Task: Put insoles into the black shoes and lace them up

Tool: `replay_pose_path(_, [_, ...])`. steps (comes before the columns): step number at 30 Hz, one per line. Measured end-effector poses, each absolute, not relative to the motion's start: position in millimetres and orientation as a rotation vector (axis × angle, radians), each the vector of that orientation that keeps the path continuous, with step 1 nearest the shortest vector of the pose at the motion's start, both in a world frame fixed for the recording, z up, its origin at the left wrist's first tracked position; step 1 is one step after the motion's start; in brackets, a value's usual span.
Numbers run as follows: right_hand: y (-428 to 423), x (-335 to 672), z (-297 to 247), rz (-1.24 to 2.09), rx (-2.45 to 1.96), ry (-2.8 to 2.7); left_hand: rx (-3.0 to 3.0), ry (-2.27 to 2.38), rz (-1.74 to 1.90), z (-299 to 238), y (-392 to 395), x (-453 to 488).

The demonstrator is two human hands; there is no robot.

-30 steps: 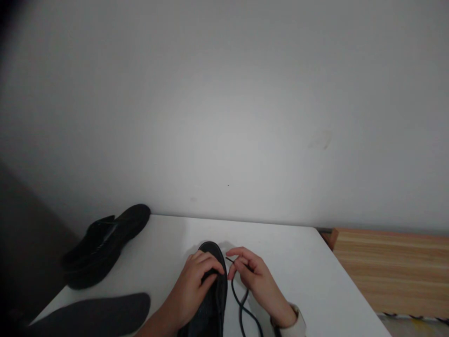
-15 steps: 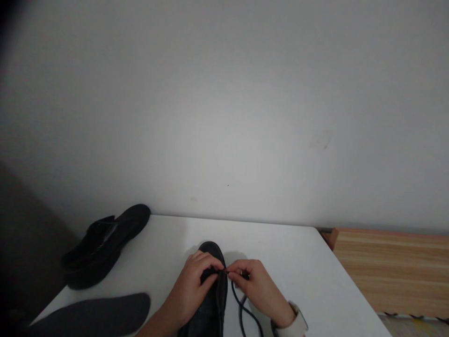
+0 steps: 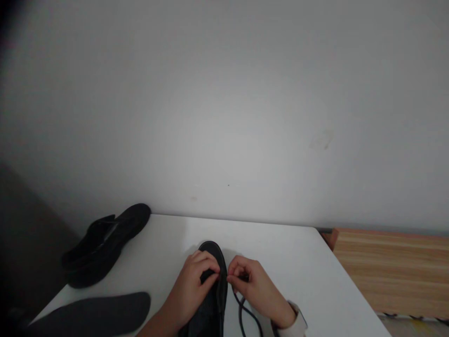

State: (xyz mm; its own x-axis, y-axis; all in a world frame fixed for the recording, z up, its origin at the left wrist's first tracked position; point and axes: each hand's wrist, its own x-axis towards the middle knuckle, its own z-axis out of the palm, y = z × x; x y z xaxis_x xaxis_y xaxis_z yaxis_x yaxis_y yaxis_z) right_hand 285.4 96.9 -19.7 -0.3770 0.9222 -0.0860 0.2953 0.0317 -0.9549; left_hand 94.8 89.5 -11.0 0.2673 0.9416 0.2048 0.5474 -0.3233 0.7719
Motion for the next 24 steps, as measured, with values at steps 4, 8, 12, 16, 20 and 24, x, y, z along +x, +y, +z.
replay_pose_path(4, [96.6, 288.7, -20.5, 1.385, -1.232, -1.735, 1.970, 1.331, 0.911, -13.4, 90.0, 94.7])
replay_pose_path(8, [96.4, 289.3, -21.3, 1.401, -1.222, -1.757, 1.970, 1.333, 0.914, -13.0, 90.3, 95.2])
replay_pose_path(12, [96.7, 287.1, -23.2, 1.386, -1.226, -1.744, 1.972, 1.327, 0.915, -11.1, 89.3, 95.5])
replay_pose_path(16, [97.7, 286.0, -23.7, 1.324, -1.247, -1.764, 1.976, 1.329, 0.903, -10.5, 89.4, 95.4])
replay_pose_path(20, [97.5, 285.5, -18.9, 1.393, -1.202, -1.735, 1.966, 1.331, 0.909, -10.3, 90.5, 94.9])
replay_pose_path(24, [97.0, 284.0, -17.5, 1.410, -1.182, -1.706, 1.967, 1.323, 0.916, -10.1, 89.8, 94.8])
